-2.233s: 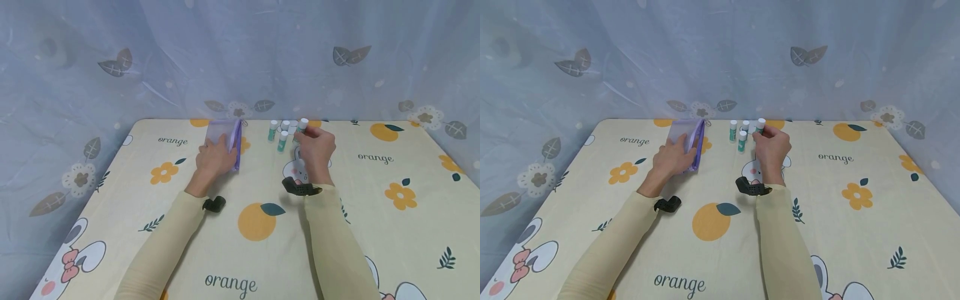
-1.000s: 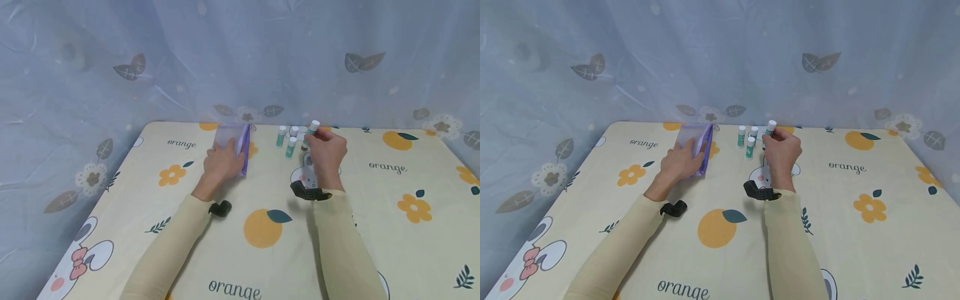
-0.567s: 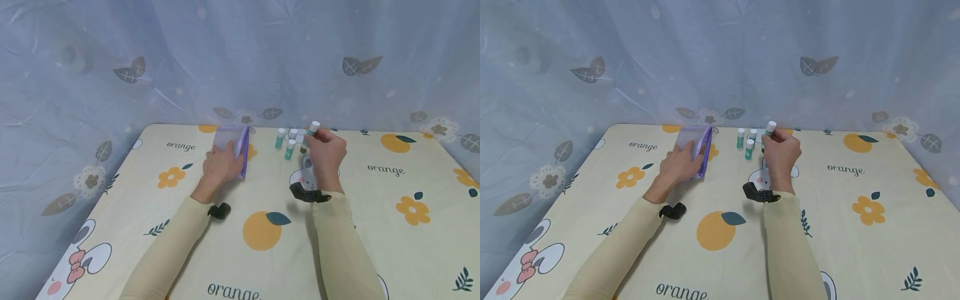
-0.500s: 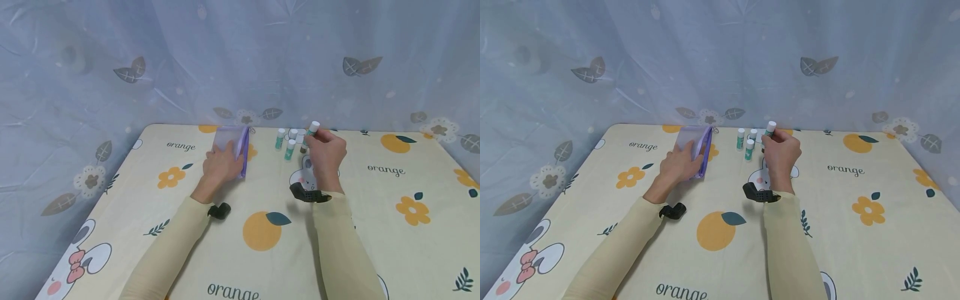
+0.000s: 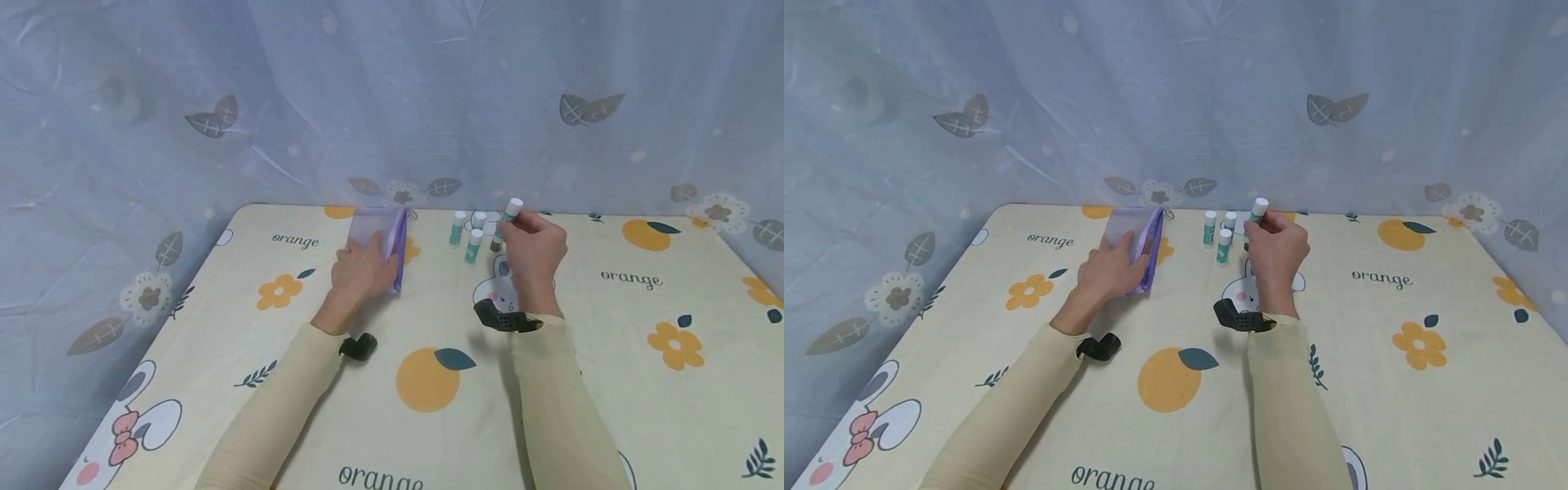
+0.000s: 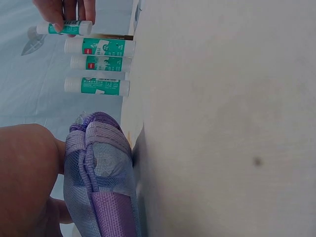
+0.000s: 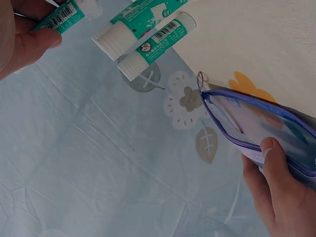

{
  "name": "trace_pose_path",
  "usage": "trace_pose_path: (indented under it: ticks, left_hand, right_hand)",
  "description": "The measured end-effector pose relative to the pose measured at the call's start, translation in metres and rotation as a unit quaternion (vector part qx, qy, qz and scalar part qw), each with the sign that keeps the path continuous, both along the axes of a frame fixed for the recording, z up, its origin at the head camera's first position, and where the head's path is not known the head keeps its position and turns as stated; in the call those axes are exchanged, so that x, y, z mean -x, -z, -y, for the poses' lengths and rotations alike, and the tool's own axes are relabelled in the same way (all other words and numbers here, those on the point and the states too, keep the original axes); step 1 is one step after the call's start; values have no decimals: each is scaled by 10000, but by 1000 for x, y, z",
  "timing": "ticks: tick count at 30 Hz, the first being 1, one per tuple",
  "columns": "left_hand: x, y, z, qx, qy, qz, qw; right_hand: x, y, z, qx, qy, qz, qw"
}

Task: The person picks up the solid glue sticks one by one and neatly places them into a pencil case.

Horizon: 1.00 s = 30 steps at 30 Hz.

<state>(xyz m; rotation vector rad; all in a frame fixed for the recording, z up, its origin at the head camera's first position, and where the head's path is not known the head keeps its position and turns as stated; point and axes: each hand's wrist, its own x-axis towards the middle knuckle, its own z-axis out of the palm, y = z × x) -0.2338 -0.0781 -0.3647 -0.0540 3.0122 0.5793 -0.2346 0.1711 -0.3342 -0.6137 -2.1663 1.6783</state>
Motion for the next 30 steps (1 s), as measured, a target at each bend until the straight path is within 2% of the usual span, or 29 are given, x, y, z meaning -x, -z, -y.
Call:
trace_pose_path:
  ticks: [30]
  left_hand:
    - [0,-1,0,-10,-9,63,10000]
  right_hand:
    - [-1,-8,-1,186,-11,-402,9990]
